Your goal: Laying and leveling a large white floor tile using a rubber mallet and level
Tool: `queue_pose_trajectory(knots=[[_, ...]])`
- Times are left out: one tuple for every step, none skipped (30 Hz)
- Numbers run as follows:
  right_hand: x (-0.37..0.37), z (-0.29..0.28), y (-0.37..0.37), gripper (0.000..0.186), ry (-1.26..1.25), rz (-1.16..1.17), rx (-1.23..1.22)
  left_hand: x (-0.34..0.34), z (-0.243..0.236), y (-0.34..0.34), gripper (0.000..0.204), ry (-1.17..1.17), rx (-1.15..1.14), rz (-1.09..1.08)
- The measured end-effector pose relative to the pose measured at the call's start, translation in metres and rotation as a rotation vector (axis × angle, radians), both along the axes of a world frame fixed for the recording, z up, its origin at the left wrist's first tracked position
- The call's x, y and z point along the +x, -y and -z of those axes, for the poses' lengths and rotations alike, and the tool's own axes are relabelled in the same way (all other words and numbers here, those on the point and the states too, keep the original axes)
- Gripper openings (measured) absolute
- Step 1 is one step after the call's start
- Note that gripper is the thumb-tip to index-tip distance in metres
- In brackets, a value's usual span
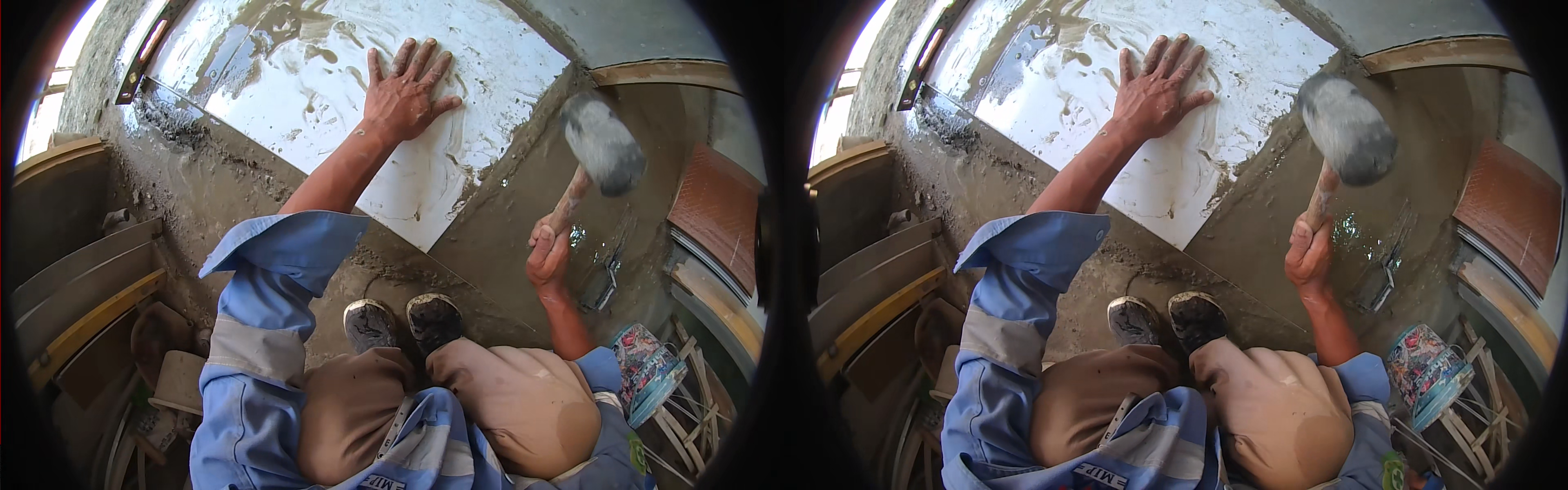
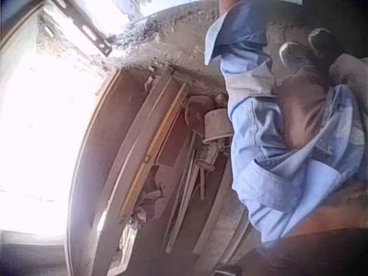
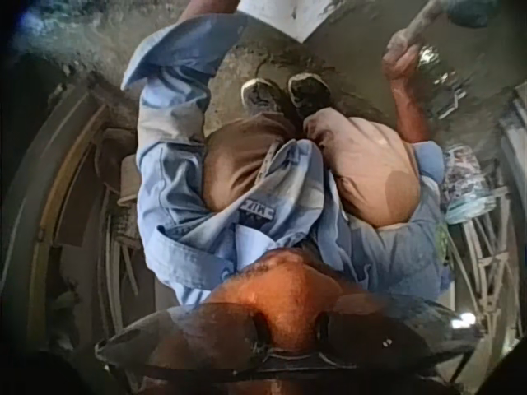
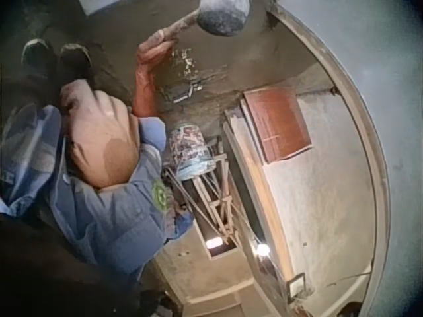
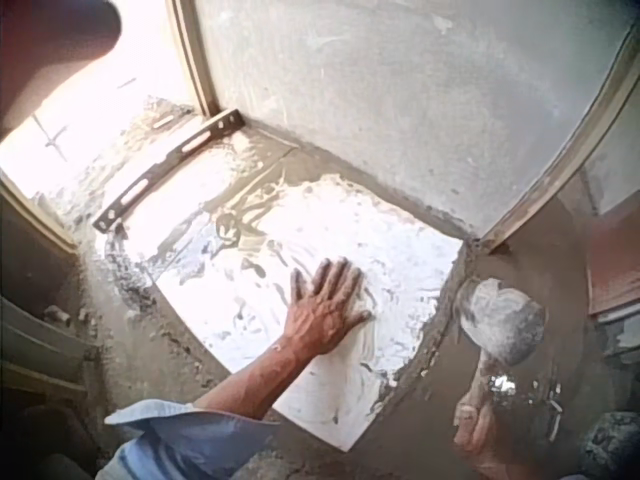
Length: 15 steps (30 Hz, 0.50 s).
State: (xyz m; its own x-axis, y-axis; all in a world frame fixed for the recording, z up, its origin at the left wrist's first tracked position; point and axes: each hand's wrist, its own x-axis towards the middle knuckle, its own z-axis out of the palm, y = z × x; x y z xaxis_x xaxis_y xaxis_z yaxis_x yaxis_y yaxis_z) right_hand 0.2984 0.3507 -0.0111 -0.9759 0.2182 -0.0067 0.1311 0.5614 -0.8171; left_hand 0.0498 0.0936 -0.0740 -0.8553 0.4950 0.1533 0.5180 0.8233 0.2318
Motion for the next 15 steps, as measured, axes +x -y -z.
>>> queue_pose_trajectory(knots=[[0.000, 0.000, 0.002, 0.037, -0.002, 0.000, -0.002, 0.000, 0.000, 0.002, 0.077, -0.002, -0.002, 0.000], [0.000, 0.001, 0.003, 0.036, 0.161, -0.034, 0.185, 0.001, 0.000, 0.004, 0.077, 0.004, -0.006, -0.008], [0.000, 0.000, 0.004, 0.035, 0.327, -0.069, 0.373, 0.002, 0.000, 0.005, 0.077, 0.011, -0.010, -0.017], [0.000, -0.001, 0.005, 0.035, 0.326, -0.069, 0.374, 0.001, -0.001, 0.004, 0.077, 0.011, -0.008, -0.018], [-0.001, -0.004, 0.007, 0.034, 0.257, -0.023, 0.326, -0.001, -0.003, 0.003, 0.077, 0.011, -0.004, -0.010], [-0.002, -0.007, 0.008, 0.033, 0.189, 0.025, 0.278, -0.002, -0.003, 0.002, 0.077, 0.011, 0.001, -0.001], [-0.008, -0.010, 0.006, 0.033, 0.187, 0.027, 0.281, -0.002, -0.004, 0.001, 0.077, 0.009, 0.004, 0.000], [-0.020, -0.013, 0.002, 0.033, 0.218, -0.030, 0.305, -0.003, -0.006, 0.001, 0.077, 0.019, 0.016, -0.005], [-0.030, -0.016, 0.000, 0.033, 0.245, -0.086, 0.328, -0.006, -0.006, 0.001, 0.077, 0.025, 0.025, -0.009], [-0.039, -0.024, -0.001, 0.033, 0.235, -0.083, 0.328, -0.007, -0.008, 0.002, 0.077, 0.014, 0.026, -0.007], [-0.049, -0.035, -0.001, 0.034, 0.201, -0.039, 0.223, -0.007, -0.012, 0.003, 0.078, 0.035, 0.025, -0.003], [-0.058, -0.042, -0.001, 0.035, 0.164, 0.004, 0.119, -0.007, -0.014, 0.003, 0.078, 0.054, 0.025, 0.003], [-0.072, -0.049, 0.000, 0.036, 0.074, 0.033, 0.059, -0.012, -0.014, 0.001, 0.082, 0.057, 0.018, 0.004], [-0.081, -0.058, 0.006, 0.036, 0.044, 0.041, 0.076, -0.011, -0.012, 0.003, 0.087, 0.081, -0.001, -0.006], [-0.089, -0.066, 0.012, 0.035, -0.008, 0.105, -0.102, -0.011, -0.013, 0.001, 0.090, 0.125, -0.022, -0.015]])
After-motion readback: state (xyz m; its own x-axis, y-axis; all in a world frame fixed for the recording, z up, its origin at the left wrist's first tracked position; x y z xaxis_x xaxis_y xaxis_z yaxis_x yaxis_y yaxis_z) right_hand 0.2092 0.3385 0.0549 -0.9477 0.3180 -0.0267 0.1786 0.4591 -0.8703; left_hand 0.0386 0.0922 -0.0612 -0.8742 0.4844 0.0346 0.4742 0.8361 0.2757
